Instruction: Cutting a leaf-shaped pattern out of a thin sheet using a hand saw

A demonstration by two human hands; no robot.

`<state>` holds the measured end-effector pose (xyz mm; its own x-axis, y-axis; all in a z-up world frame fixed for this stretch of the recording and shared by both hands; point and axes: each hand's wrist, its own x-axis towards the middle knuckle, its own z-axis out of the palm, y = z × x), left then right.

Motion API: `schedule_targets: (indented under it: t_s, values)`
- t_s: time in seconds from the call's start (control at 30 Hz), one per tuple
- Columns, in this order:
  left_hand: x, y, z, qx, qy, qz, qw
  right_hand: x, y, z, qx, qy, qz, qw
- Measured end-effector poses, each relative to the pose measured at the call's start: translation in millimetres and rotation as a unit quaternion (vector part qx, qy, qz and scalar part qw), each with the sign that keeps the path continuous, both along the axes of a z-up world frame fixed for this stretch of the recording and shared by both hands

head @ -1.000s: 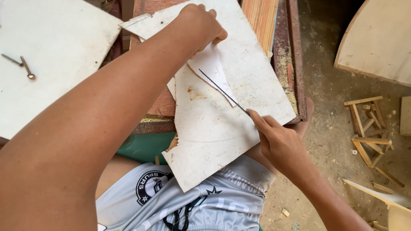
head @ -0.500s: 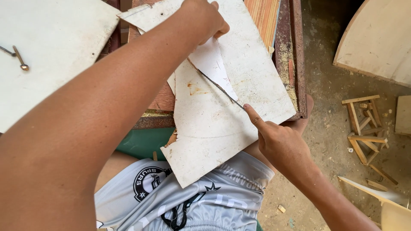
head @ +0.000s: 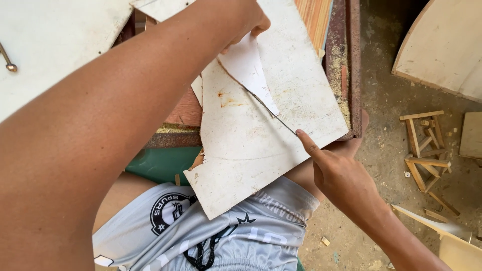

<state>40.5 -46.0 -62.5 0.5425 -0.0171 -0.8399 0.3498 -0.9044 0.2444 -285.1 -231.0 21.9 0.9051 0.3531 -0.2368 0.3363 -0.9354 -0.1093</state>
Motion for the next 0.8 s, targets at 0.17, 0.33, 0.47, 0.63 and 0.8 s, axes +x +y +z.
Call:
schedule_targets:
  t_s: [0.17,0.33,0.47,0.63,0.8]
  values:
    - [-29,24,47,0.108,-0.199,-0.482,0.846,10,18,6,0.001,-0.042,-0.008,0.999]
    - [-34,29,57,0.144,-0.178,-0.467,0.854,-5,-11,4,-0.019,0.048,-0.048,0.998]
    - [-41,25,58,0.071,-0.115,-0.300,0.944,-16,-25,-5,-0.067,0.047,-0.045,0.996]
    - [-18,15,26,0.015,-0.084,-0.163,0.983,2,-9,-5,-0.019,0.047,-0.027,0.998]
    - [-5,1,7,0.001,-0.009,0.014,1.000,-19,-30,-3,-0.093,0.047,-0.036,0.994]
